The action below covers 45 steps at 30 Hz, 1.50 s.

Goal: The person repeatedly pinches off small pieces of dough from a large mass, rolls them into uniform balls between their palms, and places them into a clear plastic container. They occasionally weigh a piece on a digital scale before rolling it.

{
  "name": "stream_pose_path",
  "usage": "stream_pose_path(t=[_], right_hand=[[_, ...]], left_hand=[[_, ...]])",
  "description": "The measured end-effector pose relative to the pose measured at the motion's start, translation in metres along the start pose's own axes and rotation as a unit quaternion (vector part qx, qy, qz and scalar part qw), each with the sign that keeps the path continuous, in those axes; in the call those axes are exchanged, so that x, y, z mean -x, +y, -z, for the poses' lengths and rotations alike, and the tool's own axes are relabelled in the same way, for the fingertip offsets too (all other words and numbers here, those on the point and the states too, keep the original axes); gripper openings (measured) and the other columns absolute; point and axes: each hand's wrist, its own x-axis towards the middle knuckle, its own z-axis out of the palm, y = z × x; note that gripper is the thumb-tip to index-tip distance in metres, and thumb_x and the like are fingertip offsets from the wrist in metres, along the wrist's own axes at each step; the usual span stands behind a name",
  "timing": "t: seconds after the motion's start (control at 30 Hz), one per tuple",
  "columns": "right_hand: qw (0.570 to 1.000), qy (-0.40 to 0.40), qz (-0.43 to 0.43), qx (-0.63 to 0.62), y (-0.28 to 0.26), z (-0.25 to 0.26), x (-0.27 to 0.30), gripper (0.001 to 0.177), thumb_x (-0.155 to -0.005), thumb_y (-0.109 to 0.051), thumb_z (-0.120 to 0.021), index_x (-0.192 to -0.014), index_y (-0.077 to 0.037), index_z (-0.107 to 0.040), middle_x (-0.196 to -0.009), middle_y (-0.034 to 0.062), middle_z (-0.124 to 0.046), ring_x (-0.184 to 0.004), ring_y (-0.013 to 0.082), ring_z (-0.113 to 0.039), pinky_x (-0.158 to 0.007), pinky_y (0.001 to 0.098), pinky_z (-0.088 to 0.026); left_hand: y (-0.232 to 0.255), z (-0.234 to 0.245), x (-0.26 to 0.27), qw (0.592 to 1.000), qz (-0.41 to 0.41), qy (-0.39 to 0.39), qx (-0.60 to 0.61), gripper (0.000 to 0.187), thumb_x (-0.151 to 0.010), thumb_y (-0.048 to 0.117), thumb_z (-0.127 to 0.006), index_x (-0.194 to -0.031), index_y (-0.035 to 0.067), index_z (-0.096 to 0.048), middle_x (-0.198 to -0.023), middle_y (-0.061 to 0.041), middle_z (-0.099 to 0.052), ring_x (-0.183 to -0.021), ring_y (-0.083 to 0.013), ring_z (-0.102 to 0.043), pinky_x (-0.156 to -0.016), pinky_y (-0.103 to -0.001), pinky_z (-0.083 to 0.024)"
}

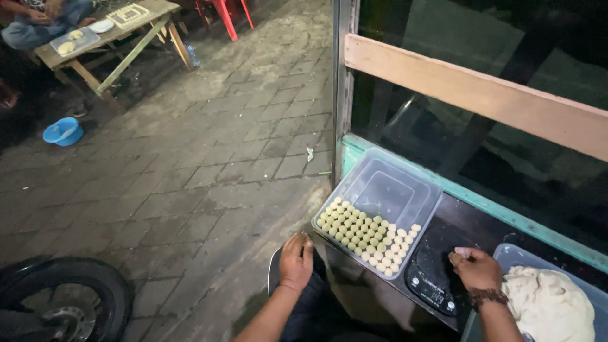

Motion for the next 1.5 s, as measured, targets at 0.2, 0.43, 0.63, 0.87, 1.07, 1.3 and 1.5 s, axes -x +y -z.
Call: stream_pose_path(t=[0.2, 0.43, 0.63, 0.87, 1.07, 1.3, 1.5], right_hand=[[0.986, 0.007, -0.031, -0.161, -0.068, 0.027, 0.083, 0.024, -0.093, 0.001, -0.077, -0.115, 0.009, -0.074, -0.109, 0.0187, -0.075, -0.089, 0.0267, -0.070, -0.085, 0.0337, -0.058], [0.990, 0.015, -0.009, -0.139, -0.113, 0.047, 0.142, 0.026, -0.088, -0.007, -0.080, -0.113, 0.000, -0.077, -0.120, 0.0140, -0.075, -0.114, 0.0244, -0.066, -0.106, 0.0389, -0.049], [0.908, -0.103, 0.136, -0.382, -0.091, 0.015, 0.164, 0.033, -0.082, 0.018, -0.068, -0.114, 0.013, -0.068, -0.112, 0.0300, -0.073, -0.098, 0.0399, -0.072, -0.084, 0.0499, -0.063], [0.899, 0.002, 0.402, -0.173, -0.061, -0.016, 0.174, 0.017, -0.087, 0.000, -0.071, -0.102, -0.002, -0.078, -0.111, 0.0085, -0.078, -0.108, 0.0201, -0.069, -0.100, 0.0324, -0.053], [0.865, -0.098, 0.450, -0.200, -0.042, -0.016, 0.176, 0.036, -0.091, -0.013, -0.061, -0.122, 0.002, -0.072, -0.147, 0.0155, -0.051, -0.136, 0.0277, -0.053, -0.114, 0.0394, -0.040], [0.872, -0.045, 0.356, -0.332, -0.071, 0.018, 0.185, 0.043, -0.098, -0.006, -0.041, -0.137, 0.004, -0.057, -0.159, 0.0193, -0.045, -0.151, 0.0309, -0.043, -0.116, 0.0462, -0.045], [0.411, -0.401, 0.171, -0.800, -0.072, -0.008, 0.189, 0.071, -0.115, -0.047, -0.027, -0.163, 0.005, -0.034, -0.169, 0.0224, -0.030, -0.155, 0.0359, -0.019, -0.121, 0.0620, -0.006]], left_hand=[[0.141, 0.104, -0.152, 0.961, 0.002, 0.227, 0.157, 0.044, -0.105, -0.002, -0.039, -0.148, -0.001, -0.051, -0.152, -0.019, -0.055, -0.145, -0.0304, -0.052, -0.127, -0.042, -0.041], [0.262, 0.151, -0.202, 0.882, -0.232, 0.294, 0.287, 0.047, -0.116, 0.035, -0.036, -0.148, 0.006, -0.053, -0.154, -0.015, -0.054, -0.150, -0.0301, -0.052, -0.134, -0.049, -0.042], [0.292, 0.054, -0.105, 0.905, 0.082, -0.149, 0.389, 0.050, -0.092, 0.006, -0.046, -0.141, 0.010, -0.055, -0.160, -0.019, -0.046, -0.152, -0.0344, -0.041, -0.127, -0.050, -0.031], [0.313, 0.011, -0.076, 0.795, 0.191, -0.179, 0.547, 0.044, -0.108, 0.028, -0.037, -0.141, 0.007, -0.058, -0.143, -0.014, -0.062, -0.130, -0.0251, -0.059, -0.108, -0.035, -0.050], [0.309, 0.010, -0.080, 0.768, 0.289, -0.112, 0.561, 0.037, -0.106, 0.028, -0.047, -0.121, 0.003, -0.069, -0.117, -0.016, -0.077, -0.100, -0.0251, -0.074, -0.087, -0.034, -0.062], [0.317, 0.034, -0.083, 0.833, 0.216, -0.232, 0.454, 0.051, -0.108, 0.034, -0.045, -0.148, 0.007, -0.059, -0.097, -0.003, -0.070, -0.082, -0.0098, -0.063, -0.077, -0.028, -0.057], [0.348, 0.017, -0.060, 0.916, -0.226, -0.079, 0.323, 0.049, -0.109, 0.010, -0.055, -0.154, 0.008, -0.036, -0.168, -0.024, -0.030, -0.161, -0.0511, -0.028, -0.138, -0.069, -0.005]])
